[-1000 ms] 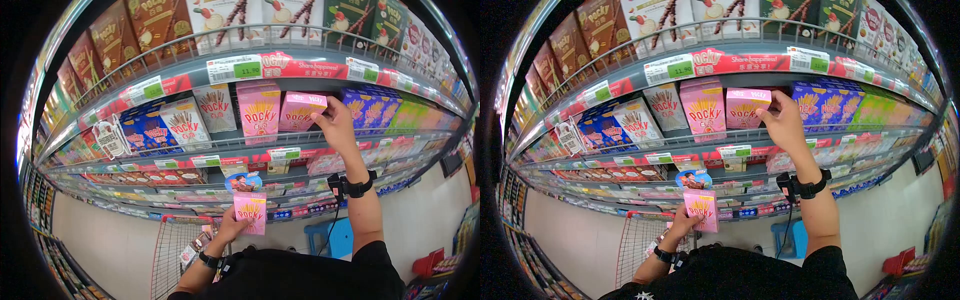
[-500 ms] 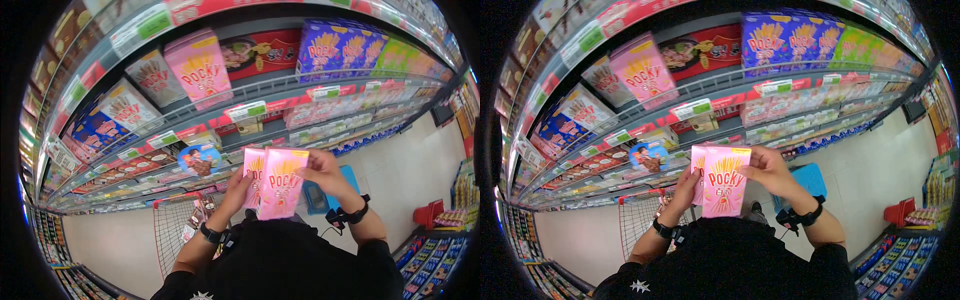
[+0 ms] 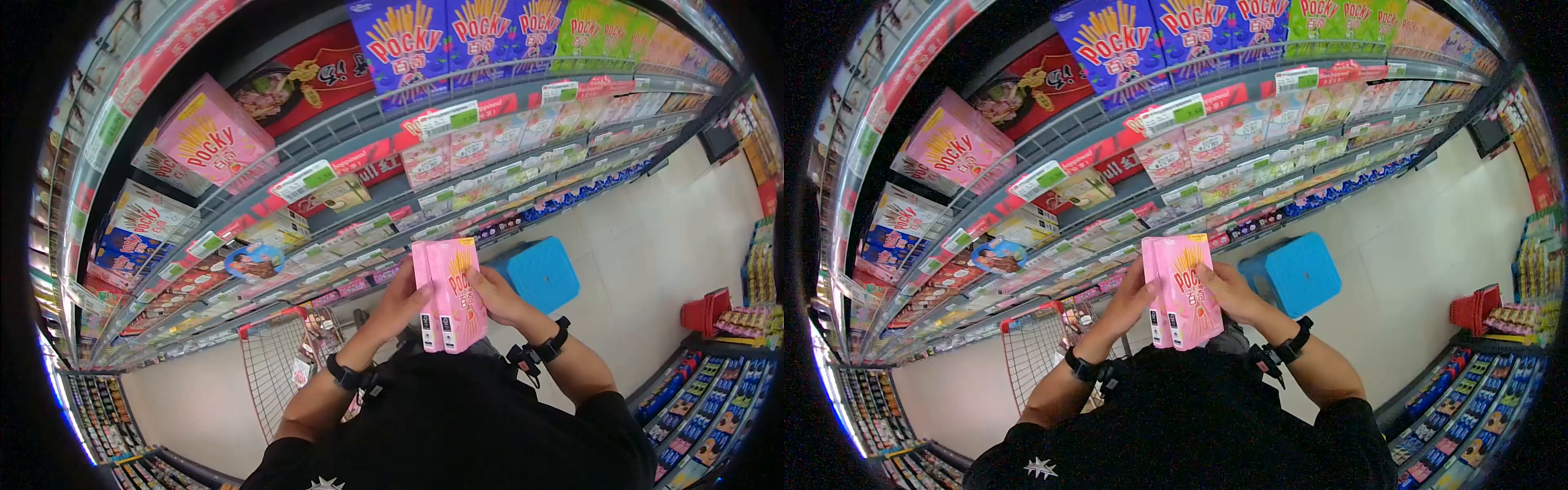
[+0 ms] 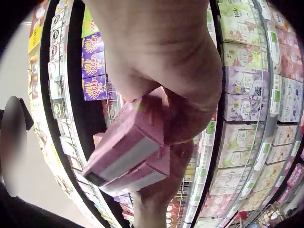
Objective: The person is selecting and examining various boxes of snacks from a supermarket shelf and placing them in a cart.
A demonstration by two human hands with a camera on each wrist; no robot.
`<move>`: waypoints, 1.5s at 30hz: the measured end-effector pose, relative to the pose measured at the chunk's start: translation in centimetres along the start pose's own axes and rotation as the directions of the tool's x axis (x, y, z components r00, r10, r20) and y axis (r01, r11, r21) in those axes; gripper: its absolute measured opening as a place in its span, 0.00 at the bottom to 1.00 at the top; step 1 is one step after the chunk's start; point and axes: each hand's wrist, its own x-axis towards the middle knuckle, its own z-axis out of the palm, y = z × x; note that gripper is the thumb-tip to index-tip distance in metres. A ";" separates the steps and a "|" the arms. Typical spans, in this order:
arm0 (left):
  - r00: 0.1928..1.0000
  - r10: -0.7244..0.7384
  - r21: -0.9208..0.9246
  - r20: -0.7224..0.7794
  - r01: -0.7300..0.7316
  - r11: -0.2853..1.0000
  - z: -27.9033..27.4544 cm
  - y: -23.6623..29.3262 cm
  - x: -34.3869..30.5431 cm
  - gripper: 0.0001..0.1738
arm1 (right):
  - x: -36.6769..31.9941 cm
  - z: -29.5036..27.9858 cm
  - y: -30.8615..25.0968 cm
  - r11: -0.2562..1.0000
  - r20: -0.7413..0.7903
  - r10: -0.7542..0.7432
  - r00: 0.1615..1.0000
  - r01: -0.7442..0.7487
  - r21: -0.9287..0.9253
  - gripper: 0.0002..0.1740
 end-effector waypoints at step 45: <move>0.980 -0.100 -0.741 -0.173 -0.062 0.669 0.6 -0.3 1.5 0.46 | -0.7 4.0 -6.6 0.865 0.434 0.360 0.826 -0.470 0.176 0.23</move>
